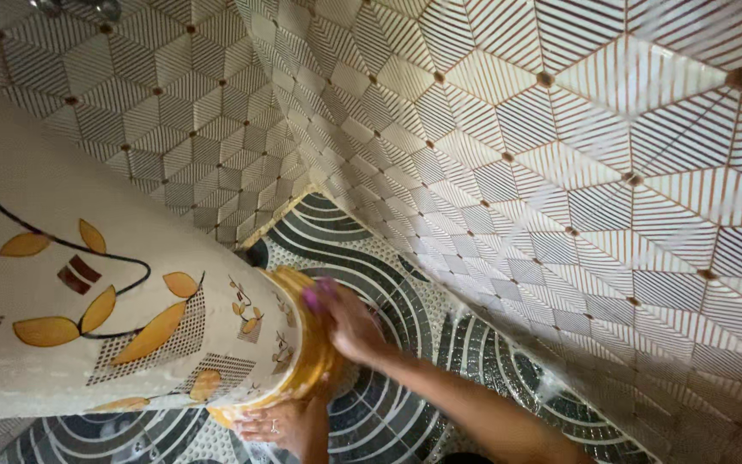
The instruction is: The person scrubs the pedestal of a bathroom sink and the adjacent tiled wall using a purple sponge and soapy water. They work methodically from the base of the pedestal upwards and then onto the wall surface.
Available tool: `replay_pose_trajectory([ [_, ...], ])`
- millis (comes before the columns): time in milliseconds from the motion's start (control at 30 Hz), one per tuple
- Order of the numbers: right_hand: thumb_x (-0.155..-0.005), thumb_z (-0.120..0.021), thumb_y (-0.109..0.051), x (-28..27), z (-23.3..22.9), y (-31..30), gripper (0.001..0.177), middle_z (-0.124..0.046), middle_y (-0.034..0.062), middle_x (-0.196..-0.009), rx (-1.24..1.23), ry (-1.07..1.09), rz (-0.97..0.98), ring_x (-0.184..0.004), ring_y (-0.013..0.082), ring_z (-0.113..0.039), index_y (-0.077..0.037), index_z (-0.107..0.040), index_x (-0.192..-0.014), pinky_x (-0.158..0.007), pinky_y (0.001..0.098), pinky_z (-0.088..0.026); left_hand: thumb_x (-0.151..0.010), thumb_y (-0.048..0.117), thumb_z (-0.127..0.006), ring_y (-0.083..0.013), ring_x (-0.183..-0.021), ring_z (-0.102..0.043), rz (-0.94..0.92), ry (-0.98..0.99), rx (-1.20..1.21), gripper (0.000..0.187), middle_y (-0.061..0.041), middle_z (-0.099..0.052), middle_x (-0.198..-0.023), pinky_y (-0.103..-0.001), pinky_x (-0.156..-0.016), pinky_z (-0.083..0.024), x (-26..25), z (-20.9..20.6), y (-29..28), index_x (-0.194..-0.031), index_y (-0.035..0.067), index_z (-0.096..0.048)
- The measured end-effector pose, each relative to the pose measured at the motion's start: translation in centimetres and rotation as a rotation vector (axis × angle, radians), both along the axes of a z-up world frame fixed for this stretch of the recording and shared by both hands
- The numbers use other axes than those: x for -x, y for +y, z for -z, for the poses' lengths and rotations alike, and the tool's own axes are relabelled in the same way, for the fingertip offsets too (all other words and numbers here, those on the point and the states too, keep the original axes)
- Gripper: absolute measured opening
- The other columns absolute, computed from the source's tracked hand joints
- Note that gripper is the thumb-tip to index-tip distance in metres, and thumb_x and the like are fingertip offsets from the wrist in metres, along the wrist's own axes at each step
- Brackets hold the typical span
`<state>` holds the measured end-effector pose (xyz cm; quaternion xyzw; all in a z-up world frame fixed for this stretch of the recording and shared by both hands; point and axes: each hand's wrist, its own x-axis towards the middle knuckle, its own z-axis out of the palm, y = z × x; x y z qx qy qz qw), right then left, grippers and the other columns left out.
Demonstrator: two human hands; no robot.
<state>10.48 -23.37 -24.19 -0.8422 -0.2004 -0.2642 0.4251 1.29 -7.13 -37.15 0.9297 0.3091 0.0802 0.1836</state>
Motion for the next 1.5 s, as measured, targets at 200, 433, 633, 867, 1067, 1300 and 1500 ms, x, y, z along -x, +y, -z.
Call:
replay_pose_trajectory([
  [200, -0.108, -0.046, -0.008, -6.1, -1.4, 1.8, 0.046, -0.042, 0.0186, -0.164, -0.030, 0.445, -0.190, -0.154, 0.0355, -0.030, -0.022, -0.056, -0.151, -0.121, 0.0531, -0.030, -0.048, 0.083, -0.074, -0.0610, -0.147, 0.019, -0.052, -0.042, 0.180, 0.170, -0.047, 0.017, -0.156, -0.065, -0.120, 0.006, -0.1, -0.6, 0.9, -0.148, -0.021, 0.016],
  [433, -0.105, -0.054, -0.020, 10.1, -1.3, 1.3, 0.055, -0.024, 0.0132, -0.167, 0.311, 0.556, 0.229, -0.105, 0.0273, -0.070, -0.028, -0.039, -0.157, -0.059, 0.0242, -0.063, -0.084, 0.066, -0.071, -0.0526, -0.163, -0.003, -0.046, 0.123, -0.053, 0.128, -0.031, 0.006, -0.176, -0.073, -0.113, -0.028, 0.3, 2.4, 2.3, -0.167, 0.000, 0.000],
  [633, -0.100, -0.069, -0.020, 11.4, -3.1, 0.5, 0.063, -0.022, 0.0278, -0.163, 0.847, -0.095, -0.083, -0.146, 0.0458, -0.035, -0.010, -0.038, -0.154, -0.082, 0.0541, -0.049, -0.089, 0.059, -0.057, -0.0410, -0.139, -0.049, 0.747, 0.246, 0.163, 0.083, -0.025, -0.052, -0.146, -0.054, -0.112, -0.044, -2.0, -1.3, 16.7, -0.151, 0.005, -0.039],
  [867, -0.096, -0.062, -0.017, 9.8, -6.0, -1.0, 0.059, -0.040, 0.0157, -0.157, 1.112, -0.665, -0.453, -0.152, 0.0362, -0.028, -0.010, -0.044, -0.151, -0.115, 0.0653, -0.025, -0.096, 0.049, -0.054, -0.0362, -0.127, -0.060, 0.785, 0.079, 0.301, 0.061, -0.021, -0.062, -0.137, -0.042, -0.106, -0.046, -5.9, -7.5, 23.5, -0.134, 0.002, -0.059],
  [1067, -0.097, -0.049, -0.026, 7.5, -8.2, 8.2, 0.050, -0.053, 0.0170, -0.149, 1.307, -1.064, -0.427, -0.147, 0.0321, -0.044, -0.001, -0.056, -0.140, -0.132, 0.0508, -0.022, -0.097, 0.041, -0.054, -0.0321, -0.115, -0.067, 0.874, -0.044, 0.426, 0.045, -0.017, -0.071, -0.123, -0.040, -0.100, -0.050, -4.1, -12.3, 24.5, -0.118, 0.005, -0.070],
  [1300, -0.093, -0.050, -0.032, 7.8, -7.2, 20.9, 0.063, -0.047, 0.0252, -0.151, 1.174, -0.544, -0.053, -0.145, 0.0386, -0.040, 0.009, -0.056, -0.140, -0.120, 0.0470, -0.029, -0.094, 0.038, -0.063, -0.0337, -0.097, -0.074, 0.718, -0.135, 0.464, 0.041, -0.020, -0.076, -0.102, -0.041, -0.088, -0.055, -2.6, -14.3, 27.9, -0.107, 0.000, -0.071],
  [1500, -0.086, -0.053, -0.034, 10.9, -7.4, 11.1, 0.067, -0.039, 0.0138, -0.162, 1.454, -0.847, -0.661, -0.152, 0.0328, -0.030, -0.007, -0.047, -0.148, -0.126, 0.0509, -0.017, -0.095, 0.026, -0.064, -0.0275, -0.095, -0.070, 0.854, -0.466, 0.472, 0.029, -0.015, -0.076, -0.101, -0.038, -0.083, -0.054, -1.7, -15.8, 29.3, -0.106, 0.000, -0.074],
])
